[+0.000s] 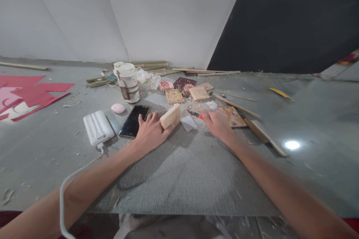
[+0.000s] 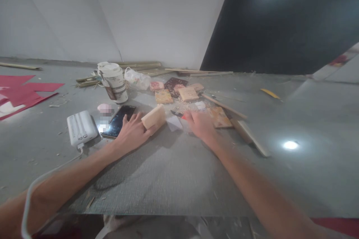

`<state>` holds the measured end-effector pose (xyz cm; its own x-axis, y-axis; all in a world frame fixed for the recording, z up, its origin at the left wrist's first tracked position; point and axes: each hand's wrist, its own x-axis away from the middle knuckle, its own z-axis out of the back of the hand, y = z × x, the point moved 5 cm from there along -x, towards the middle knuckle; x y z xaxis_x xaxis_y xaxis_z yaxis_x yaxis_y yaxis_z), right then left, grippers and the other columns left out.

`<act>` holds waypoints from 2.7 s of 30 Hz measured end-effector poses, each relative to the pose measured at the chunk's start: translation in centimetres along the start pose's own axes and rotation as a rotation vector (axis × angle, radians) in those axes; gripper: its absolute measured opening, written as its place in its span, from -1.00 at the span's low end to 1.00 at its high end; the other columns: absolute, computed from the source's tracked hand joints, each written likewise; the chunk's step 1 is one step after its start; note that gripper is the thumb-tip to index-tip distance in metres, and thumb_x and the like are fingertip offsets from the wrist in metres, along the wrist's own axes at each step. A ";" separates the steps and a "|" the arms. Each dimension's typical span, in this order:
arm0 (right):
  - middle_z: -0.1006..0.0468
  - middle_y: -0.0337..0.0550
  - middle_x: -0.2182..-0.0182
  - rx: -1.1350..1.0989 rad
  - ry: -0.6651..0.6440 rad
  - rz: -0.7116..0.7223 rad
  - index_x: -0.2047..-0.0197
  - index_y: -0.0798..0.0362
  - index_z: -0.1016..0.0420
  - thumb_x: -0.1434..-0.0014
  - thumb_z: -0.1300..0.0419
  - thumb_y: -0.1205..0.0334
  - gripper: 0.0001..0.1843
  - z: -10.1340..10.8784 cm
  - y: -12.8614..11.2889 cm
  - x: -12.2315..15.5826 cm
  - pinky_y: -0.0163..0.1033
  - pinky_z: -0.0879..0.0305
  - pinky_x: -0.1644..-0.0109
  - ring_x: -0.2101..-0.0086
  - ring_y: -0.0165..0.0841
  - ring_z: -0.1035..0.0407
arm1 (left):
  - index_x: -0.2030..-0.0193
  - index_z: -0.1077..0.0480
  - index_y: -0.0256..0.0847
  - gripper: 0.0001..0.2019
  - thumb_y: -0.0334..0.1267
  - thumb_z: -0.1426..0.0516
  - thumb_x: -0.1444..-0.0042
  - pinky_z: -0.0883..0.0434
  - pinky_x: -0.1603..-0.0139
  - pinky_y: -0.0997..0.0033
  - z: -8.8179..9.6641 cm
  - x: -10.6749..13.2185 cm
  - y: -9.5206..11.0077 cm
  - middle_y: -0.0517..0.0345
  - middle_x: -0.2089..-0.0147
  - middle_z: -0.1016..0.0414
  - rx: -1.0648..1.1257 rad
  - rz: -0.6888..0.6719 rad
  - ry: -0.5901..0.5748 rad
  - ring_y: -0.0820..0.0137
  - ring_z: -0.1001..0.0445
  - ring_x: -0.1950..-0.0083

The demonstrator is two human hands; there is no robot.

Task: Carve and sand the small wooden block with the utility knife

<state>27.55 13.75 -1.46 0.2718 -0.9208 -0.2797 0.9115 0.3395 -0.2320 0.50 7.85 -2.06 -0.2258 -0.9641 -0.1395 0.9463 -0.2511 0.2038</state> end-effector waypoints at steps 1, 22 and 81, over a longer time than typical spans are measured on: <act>-0.52 -0.03 0.52 -0.002 0.001 0.000 0.40 0.00 -0.50 -0.59 0.20 -0.06 -0.34 0.0 0.0 0.0 -0.14 0.01 0.32 0.43 -0.21 -0.39 | -0.43 -0.52 -0.03 -0.41 0.22 0.05 -0.56 -0.04 -0.51 -0.76 0.0 0.0 0.0 -0.20 -0.33 -0.46 0.003 0.002 0.002 -0.19 -0.44 -0.34; -0.51 -0.05 0.53 -0.079 0.004 0.017 0.37 0.01 -0.55 -0.58 0.20 -0.07 -0.33 0.2 -0.2 0.1 -0.16 -0.10 0.28 0.42 -0.20 -0.41 | -0.33 -0.58 -0.10 -0.46 0.17 0.01 -0.57 0.09 -0.63 -0.54 -0.3 0.2 0.8 -0.16 -0.36 -0.48 0.010 -0.129 0.038 -0.12 -0.48 -0.34; -0.52 -0.23 0.51 -0.031 0.016 -0.007 0.22 -0.02 -0.57 -0.66 0.07 -0.16 -0.42 2.0 0.1 1.3 -0.21 0.07 0.38 0.51 -0.35 -0.31 | -0.60 -0.29 -0.27 -0.34 -0.30 -0.09 -0.37 -0.63 0.16 0.19 -0.4 2.4 2.3 0.01 0.24 -0.76 0.013 -0.233 -0.107 0.07 -0.78 0.19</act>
<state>28.61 12.19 0.04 0.2599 -0.9202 -0.2927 0.9034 0.3388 -0.2629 2.26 5.01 -2.26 -0.4614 -0.8835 -0.0808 0.8629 -0.4680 0.1908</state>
